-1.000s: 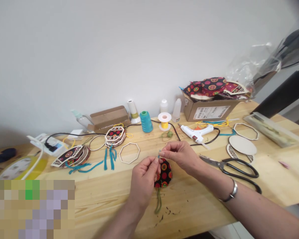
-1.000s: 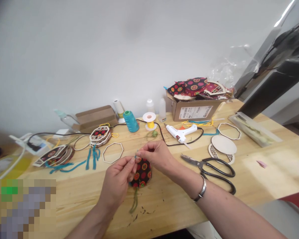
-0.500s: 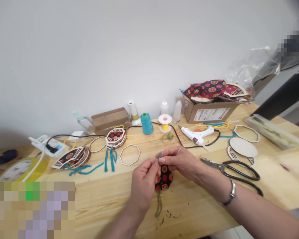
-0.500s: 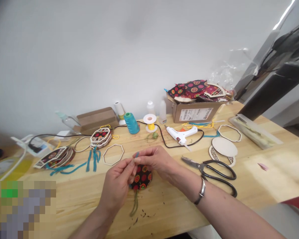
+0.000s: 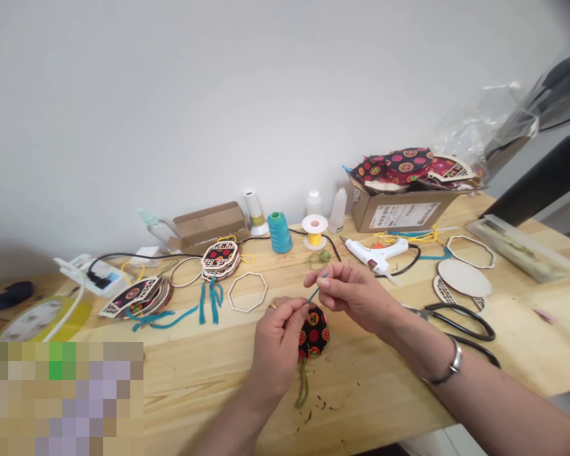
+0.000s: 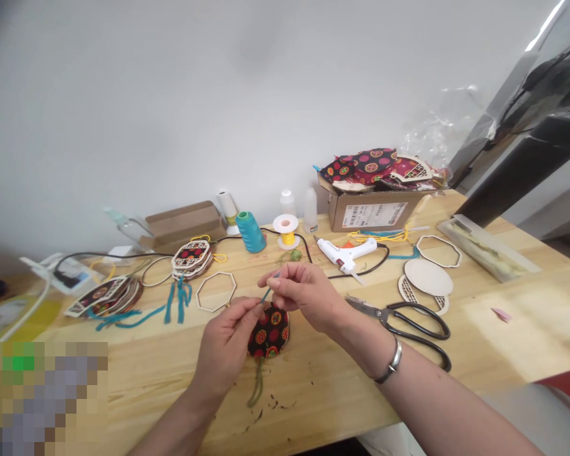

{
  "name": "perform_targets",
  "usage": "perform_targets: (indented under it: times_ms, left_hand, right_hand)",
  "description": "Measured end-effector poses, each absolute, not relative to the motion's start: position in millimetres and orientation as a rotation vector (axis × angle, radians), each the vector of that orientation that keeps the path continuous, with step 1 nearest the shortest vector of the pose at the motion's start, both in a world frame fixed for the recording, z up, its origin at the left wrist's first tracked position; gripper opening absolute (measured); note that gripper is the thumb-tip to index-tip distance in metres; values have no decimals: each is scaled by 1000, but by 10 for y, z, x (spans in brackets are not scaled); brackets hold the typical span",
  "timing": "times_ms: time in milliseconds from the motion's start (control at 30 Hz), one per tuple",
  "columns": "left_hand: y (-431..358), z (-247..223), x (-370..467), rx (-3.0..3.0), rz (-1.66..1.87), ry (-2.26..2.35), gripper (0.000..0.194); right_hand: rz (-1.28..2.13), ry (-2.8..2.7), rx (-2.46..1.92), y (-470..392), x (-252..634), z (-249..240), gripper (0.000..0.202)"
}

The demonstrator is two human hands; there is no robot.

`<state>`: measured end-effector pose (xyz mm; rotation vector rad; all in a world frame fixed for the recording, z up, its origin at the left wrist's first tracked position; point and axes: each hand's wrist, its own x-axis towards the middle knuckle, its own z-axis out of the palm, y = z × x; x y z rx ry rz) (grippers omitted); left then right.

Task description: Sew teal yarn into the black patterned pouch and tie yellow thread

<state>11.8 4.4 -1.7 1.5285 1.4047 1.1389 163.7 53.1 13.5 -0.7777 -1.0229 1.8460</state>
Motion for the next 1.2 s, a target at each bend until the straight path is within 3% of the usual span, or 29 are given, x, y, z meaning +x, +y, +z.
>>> perform_targets:
  times_ms: [133, 367, 500, 567, 633, 733, 800, 1000, 1200]
  left_hand:
    - [62, -62, 75, 1781, 1174, 1449, 16]
    - [136, -128, 28, 1990, 1157, 1670, 17]
    - [108, -72, 38, 1852, 1449, 1852, 36]
    - [61, -26, 45, 1735, 1546, 1795, 30]
    - [13, 10, 61, 1581, 1347, 1600, 16]
    - [-22, 31, 104, 1107, 859, 1204, 33]
    - [-18, 31, 133, 824, 727, 1025, 37]
    - [23, 27, 139, 564, 832, 804, 23]
    - [81, -1, 87, 494, 875, 894, 16]
  right_hand:
    - [1937, -988, -593, 532, 1686, 217, 24]
    - [1763, -949, -567, 540, 1772, 328, 18]
    - [1658, -1001, -593, 559, 1778, 313, 17]
    - [1612, -1052, -619, 566, 1760, 279, 17]
    - [1584, -1100, -646, 568, 1736, 241, 17]
    - [1569, -1182, -670, 545, 1706, 204, 16]
    - [1576, -1277, -696, 504, 1695, 204, 16]
    - [1643, -1813, -727, 317, 1686, 302, 8]
    - [1485, -2375, -607, 234, 1653, 377, 19]
